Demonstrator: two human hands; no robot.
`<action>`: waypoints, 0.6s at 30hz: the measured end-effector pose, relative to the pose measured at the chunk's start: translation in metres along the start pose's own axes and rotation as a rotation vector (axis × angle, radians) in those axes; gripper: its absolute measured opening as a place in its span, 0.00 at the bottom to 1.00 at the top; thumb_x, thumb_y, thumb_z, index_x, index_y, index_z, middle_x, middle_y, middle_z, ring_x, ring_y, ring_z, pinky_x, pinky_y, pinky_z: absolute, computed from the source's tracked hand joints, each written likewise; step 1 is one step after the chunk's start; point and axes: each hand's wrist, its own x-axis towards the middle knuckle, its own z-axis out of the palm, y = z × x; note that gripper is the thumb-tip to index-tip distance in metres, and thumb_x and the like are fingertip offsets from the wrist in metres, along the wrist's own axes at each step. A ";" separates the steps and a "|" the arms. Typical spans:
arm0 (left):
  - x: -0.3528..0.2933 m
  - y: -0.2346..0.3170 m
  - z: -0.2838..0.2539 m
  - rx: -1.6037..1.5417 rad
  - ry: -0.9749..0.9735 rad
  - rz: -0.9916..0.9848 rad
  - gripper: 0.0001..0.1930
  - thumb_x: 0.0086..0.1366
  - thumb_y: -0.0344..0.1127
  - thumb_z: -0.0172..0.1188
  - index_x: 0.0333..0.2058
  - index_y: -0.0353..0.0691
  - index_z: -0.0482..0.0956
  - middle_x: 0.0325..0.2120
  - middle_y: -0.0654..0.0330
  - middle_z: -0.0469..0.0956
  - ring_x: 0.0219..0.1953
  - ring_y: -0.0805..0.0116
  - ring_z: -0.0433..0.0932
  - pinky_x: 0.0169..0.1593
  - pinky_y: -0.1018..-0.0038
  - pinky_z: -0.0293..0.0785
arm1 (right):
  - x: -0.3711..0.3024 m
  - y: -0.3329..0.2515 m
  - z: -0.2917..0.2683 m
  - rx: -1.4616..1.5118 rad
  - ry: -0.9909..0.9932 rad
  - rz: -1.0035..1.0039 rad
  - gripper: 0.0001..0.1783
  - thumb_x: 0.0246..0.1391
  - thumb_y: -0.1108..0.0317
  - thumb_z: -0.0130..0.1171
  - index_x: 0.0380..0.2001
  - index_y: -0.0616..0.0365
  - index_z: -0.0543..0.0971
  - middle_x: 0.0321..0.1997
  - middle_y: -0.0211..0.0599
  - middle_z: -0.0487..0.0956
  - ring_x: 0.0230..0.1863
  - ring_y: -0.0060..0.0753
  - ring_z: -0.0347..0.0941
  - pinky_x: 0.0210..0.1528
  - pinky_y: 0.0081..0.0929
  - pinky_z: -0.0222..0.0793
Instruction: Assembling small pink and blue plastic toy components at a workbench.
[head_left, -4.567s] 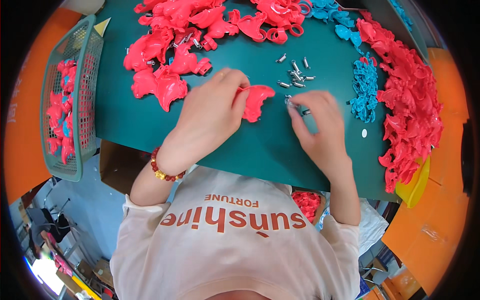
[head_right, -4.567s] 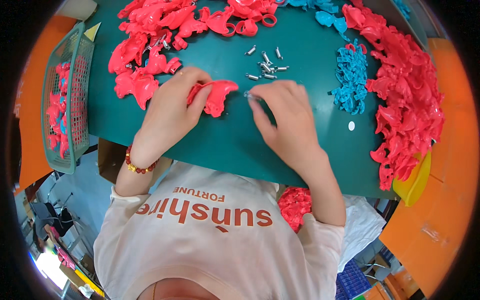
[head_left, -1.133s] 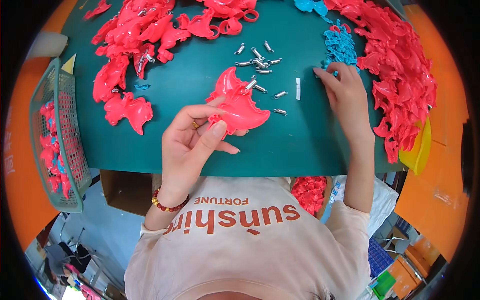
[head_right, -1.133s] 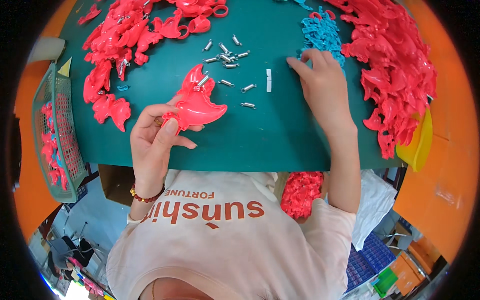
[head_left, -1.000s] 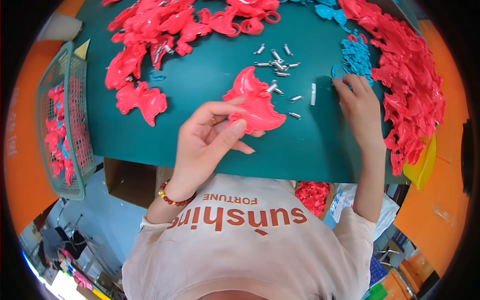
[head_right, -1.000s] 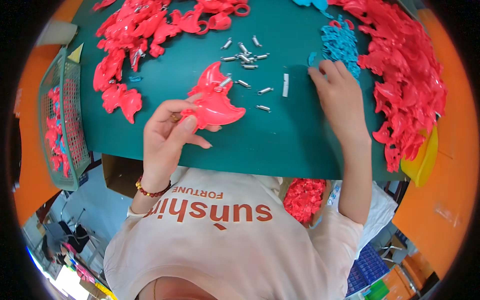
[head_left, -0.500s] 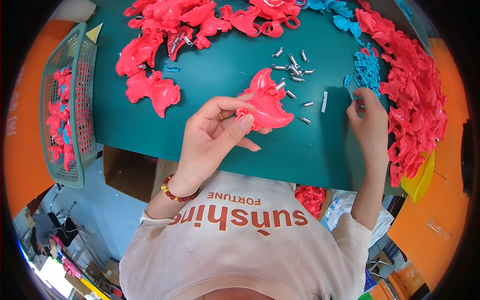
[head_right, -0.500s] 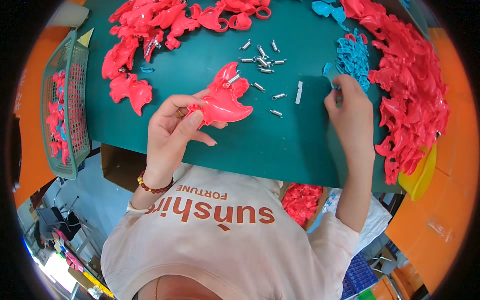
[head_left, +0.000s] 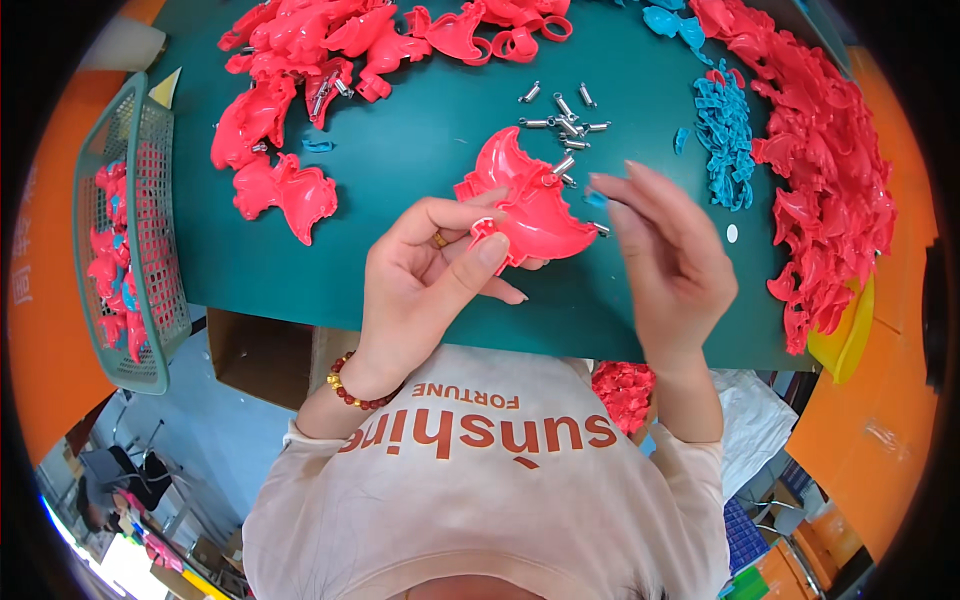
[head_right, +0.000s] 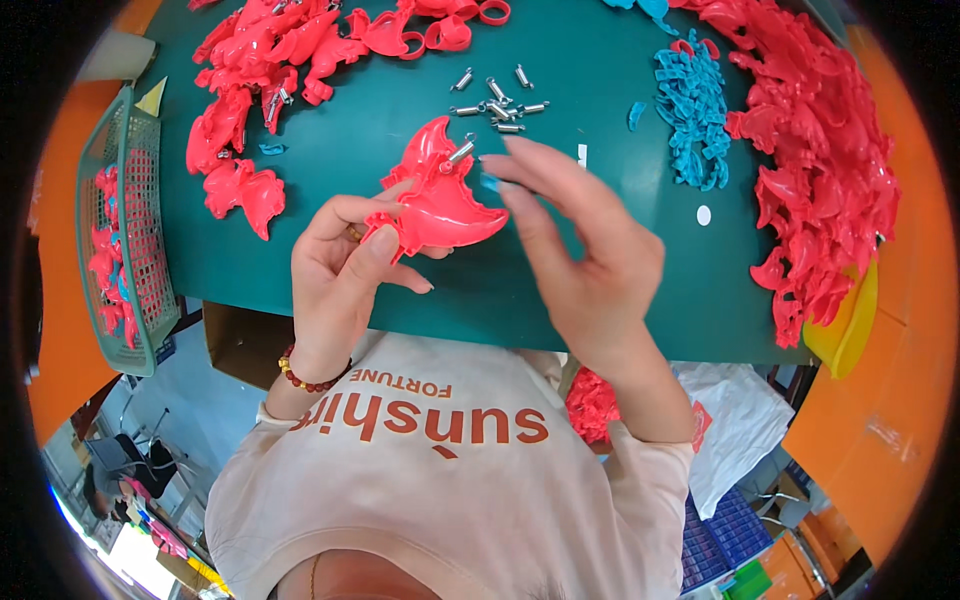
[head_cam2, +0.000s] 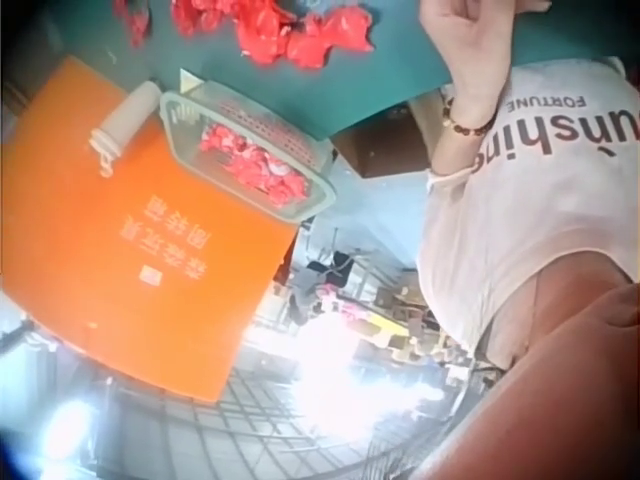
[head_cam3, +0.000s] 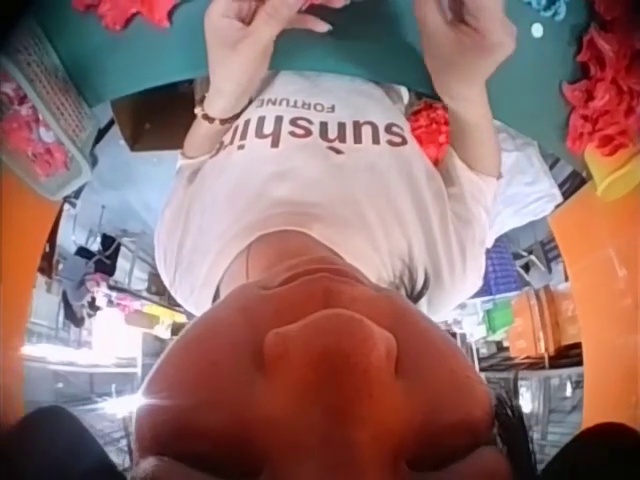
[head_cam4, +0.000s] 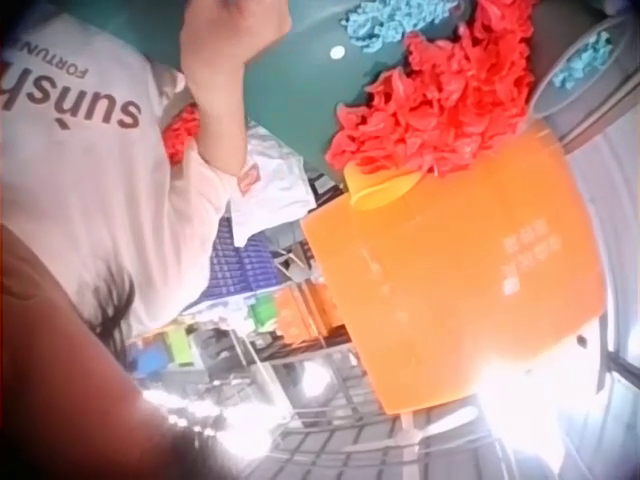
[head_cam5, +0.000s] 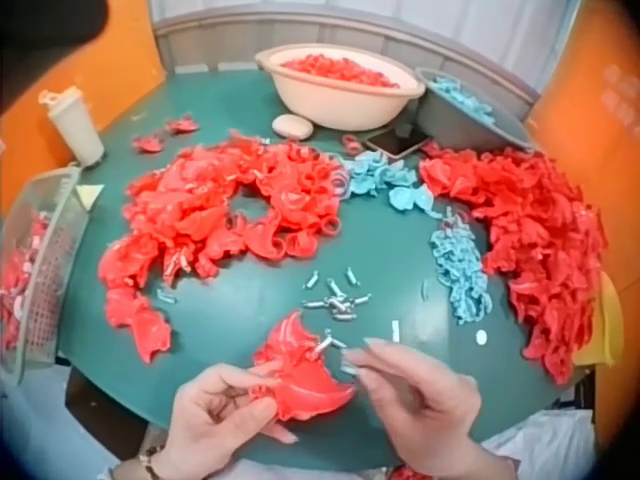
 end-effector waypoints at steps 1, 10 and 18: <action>0.000 -0.001 0.001 0.002 -0.003 -0.004 0.11 0.62 0.27 0.53 0.41 0.29 0.68 0.40 0.49 0.73 0.39 0.63 0.78 0.34 0.75 0.81 | 0.000 0.000 0.005 0.000 0.005 0.004 0.17 0.49 0.82 0.56 0.45 0.65 0.74 0.37 0.40 0.80 0.40 0.25 0.76 0.44 0.21 0.71; -0.006 -0.015 0.001 0.005 0.098 0.141 0.11 0.58 0.21 0.56 0.40 0.28 0.68 0.49 0.43 0.67 0.42 0.65 0.76 0.37 0.75 0.80 | -0.004 -0.002 0.021 0.129 -0.046 0.339 0.12 0.51 0.80 0.56 0.41 0.66 0.76 0.38 0.42 0.79 0.41 0.26 0.75 0.46 0.20 0.69; -0.006 -0.019 0.002 0.232 0.092 0.287 0.12 0.55 0.19 0.58 0.39 0.28 0.69 0.50 0.38 0.65 0.39 0.66 0.77 0.39 0.76 0.79 | -0.003 0.008 0.021 -0.233 0.001 -0.099 0.07 0.45 0.80 0.60 0.31 0.63 0.79 0.33 0.39 0.80 0.40 0.34 0.77 0.52 0.37 0.65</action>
